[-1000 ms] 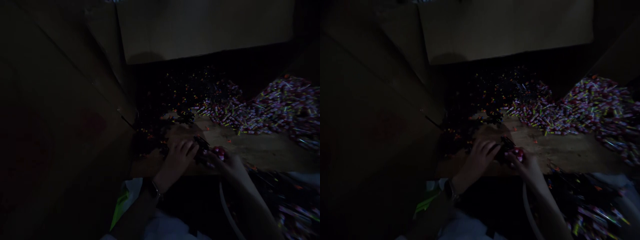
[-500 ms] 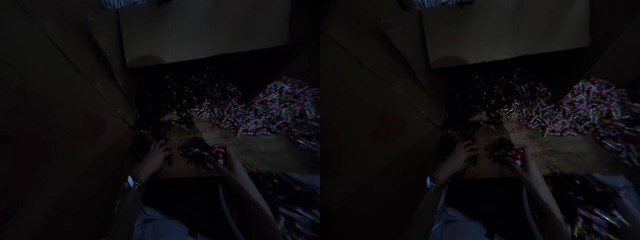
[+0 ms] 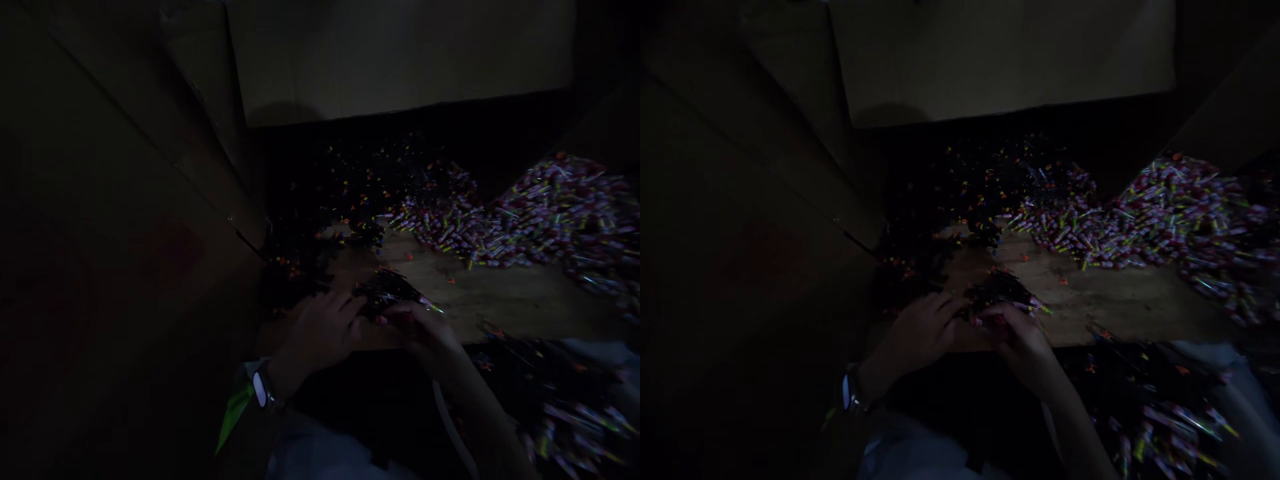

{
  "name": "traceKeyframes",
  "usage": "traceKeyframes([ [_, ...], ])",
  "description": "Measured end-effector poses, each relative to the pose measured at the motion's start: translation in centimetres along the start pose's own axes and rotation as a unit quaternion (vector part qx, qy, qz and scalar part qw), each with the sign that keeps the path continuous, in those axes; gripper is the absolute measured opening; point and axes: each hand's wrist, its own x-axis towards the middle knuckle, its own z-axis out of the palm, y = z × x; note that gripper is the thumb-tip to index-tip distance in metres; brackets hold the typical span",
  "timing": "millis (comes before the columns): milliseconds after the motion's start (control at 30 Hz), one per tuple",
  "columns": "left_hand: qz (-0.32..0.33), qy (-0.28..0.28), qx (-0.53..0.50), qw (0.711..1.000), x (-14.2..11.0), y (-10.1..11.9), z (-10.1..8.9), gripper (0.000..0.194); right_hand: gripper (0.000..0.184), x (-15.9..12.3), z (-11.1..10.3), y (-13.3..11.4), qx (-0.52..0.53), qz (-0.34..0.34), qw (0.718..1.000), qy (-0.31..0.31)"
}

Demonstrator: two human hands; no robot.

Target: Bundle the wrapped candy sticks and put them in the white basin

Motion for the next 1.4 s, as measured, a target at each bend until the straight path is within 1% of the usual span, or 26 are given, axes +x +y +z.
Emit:
traceKeyframes([
  [67,0.013,0.011,0.002,1.0,0.0,0.7,-0.6,0.029,0.016,-0.1,-0.2,-0.3,-0.009,-0.028,1.0,0.003],
  [133,0.025,0.03,0.01,0.999,0.1,1.2,-1.1,0.026,0.019,-0.3,-0.6,-0.6,-0.009,-0.052,0.999,0.005],
  [233,0.052,0.056,0.014,0.997,0.1,1.8,-1.6,0.026,0.02,-0.7,-0.9,-1.1,-0.013,-0.072,0.997,0.008],
  [433,0.074,0.074,0.025,0.994,0.0,2.2,-1.8,0.025,0.023,-1.4,-1.0,-1.9,-0.019,-0.116,0.993,0.028],
  [533,0.077,0.079,0.029,0.993,0.1,2.0,-1.4,0.023,0.024,-1.4,-0.9,-1.6,-0.035,-0.113,0.993,0.026],
  [667,0.069,0.076,0.021,0.994,0.1,1.5,-0.2,0.019,0.022,-1.0,-0.6,-0.5,-0.049,-0.123,0.991,0.027],
  [800,0.067,0.067,-0.007,0.996,0.0,1.1,0.9,0.019,0.016,-0.9,-0.7,-0.1,-0.04,-0.118,0.992,-0.003],
  [967,0.068,0.075,0.002,0.995,0.0,1.1,1.2,0.02,0.013,-1.1,-1.1,-0.3,-0.036,-0.096,0.994,-0.029],
  [1100,0.07,0.062,0.013,0.996,0.0,1.1,1.3,0.019,0.012,-1.1,-0.9,0.1,-0.052,-0.095,0.994,-0.024],
  [1200,0.074,0.055,0.023,0.996,0.0,1.0,1.5,0.018,0.012,-1.1,-0.3,0.6,-0.041,-0.093,0.995,-0.011],
  [1333,0.078,0.062,0.052,0.994,0.0,1.0,1.8,0.013,0.012,-1.1,0.4,1.0,-0.046,-0.087,0.995,0.027],
  [1400,0.081,0.051,0.082,0.992,0.1,1.1,2.0,0.011,0.012,-1.2,0.4,0.9,-0.056,-0.076,0.995,0.035],
])
